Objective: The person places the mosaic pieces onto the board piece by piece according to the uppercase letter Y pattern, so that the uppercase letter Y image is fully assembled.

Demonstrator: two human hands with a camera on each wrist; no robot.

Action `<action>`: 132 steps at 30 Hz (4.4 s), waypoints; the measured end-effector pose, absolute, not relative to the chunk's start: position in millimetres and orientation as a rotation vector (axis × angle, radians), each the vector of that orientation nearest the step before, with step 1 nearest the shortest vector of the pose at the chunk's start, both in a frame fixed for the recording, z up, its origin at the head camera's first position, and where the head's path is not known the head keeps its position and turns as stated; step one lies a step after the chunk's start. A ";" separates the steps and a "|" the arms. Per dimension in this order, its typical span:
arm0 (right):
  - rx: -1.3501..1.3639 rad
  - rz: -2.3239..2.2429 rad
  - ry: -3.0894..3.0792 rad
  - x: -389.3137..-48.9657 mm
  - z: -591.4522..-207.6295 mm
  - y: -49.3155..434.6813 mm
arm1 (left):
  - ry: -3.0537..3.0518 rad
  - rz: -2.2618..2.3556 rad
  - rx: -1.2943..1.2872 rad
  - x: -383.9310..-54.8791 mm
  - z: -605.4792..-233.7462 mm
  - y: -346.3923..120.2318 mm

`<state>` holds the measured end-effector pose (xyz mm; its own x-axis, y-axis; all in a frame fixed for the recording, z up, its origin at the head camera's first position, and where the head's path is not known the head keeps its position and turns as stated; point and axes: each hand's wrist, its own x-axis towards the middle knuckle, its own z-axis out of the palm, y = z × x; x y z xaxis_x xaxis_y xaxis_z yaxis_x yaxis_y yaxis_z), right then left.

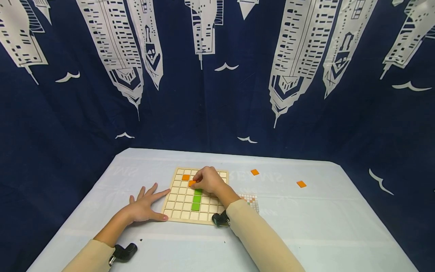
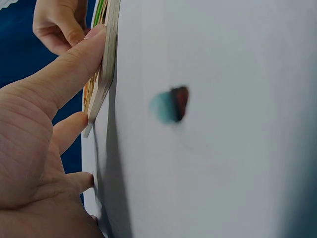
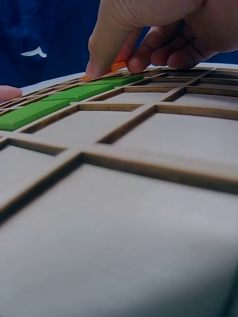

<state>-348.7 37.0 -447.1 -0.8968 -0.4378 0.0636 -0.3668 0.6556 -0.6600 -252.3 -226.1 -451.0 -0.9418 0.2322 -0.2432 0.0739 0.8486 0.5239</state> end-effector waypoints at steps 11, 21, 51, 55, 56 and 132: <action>-0.650 -1.021 2.772 -349.7 -447.6 33.5 | 2.729 0.751 0.230 -252.9 -453.3 -226.7; -0.667 -1.008 2.783 -351.2 -447.9 32.0 | 2.731 0.745 0.238 -251.4 -450.6 -226.4; -0.637 -1.230 2.747 -344.4 -446.9 55.8 | 2.736 0.760 0.232 -251.0 -450.8 -226.4; -0.660 -1.280 2.762 -342.8 -447.9 65.1 | 2.739 0.761 0.229 -250.8 -450.5 -225.8; -0.665 -1.298 2.764 -342.0 -447.5 67.4 | 2.739 0.763 0.230 -250.7 -450.4 -225.7; -0.164 -1.328 3.326 -280.1 -455.2 293.2 | 2.740 0.754 0.222 -249.6 -448.3 -225.0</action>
